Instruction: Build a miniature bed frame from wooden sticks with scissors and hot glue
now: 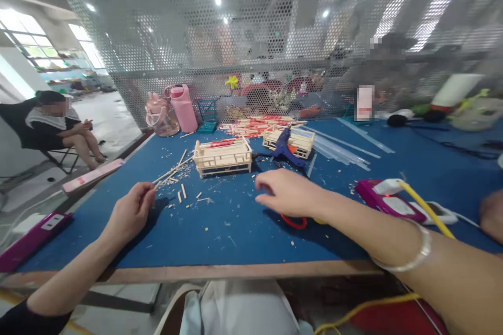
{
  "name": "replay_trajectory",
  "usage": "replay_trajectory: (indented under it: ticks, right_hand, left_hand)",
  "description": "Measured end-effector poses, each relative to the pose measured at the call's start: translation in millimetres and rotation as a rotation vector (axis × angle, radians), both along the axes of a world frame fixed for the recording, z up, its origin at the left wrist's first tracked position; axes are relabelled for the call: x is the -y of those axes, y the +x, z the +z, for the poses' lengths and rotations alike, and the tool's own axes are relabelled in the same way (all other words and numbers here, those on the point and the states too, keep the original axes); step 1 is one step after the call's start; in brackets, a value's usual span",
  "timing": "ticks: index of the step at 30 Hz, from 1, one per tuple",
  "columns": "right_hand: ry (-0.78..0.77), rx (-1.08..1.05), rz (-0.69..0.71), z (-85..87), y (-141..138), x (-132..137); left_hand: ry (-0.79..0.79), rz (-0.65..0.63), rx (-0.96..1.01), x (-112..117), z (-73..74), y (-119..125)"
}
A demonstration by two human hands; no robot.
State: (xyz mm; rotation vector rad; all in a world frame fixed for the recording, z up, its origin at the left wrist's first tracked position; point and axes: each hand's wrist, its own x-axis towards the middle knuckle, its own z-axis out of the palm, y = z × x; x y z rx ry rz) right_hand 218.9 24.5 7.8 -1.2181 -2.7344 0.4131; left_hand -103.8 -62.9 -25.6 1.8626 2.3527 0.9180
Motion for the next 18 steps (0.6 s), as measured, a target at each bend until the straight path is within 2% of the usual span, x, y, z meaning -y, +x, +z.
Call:
replay_trajectory:
  ticks: [2,3,6,9,12,15,18]
  right_hand:
    - [0.055,0.090,-0.272,-6.0,24,6]
    - [0.036,0.129,-0.344,-10.6,33,8]
    - [-0.013,0.153,-0.399,-24.0,47,11]
    - [-0.014,0.164,-0.464,-29.1,43,8]
    - [-0.036,0.131,-0.505,-28.5,37,0]
    - [-0.132,0.018,-0.551,-31.2,40,-5]
    - [-0.281,-0.207,-0.634,-38.2,50,-3]
  left_hand:
    - [0.043,-0.096,0.017,-1,5.4,14]
    - [0.057,-0.182,0.031,-3,8.7,26]
    - [0.030,-0.539,0.083,-16,15.9,80]
    - [-0.046,-0.780,0.234,-33,12.1,132]
    - [-0.147,-0.768,0.532,-46,-0.5,153]
    - [-0.191,-0.700,0.717,-52,-10.9,147]
    - [-0.244,-0.652,0.852,-53,-12.9,137]
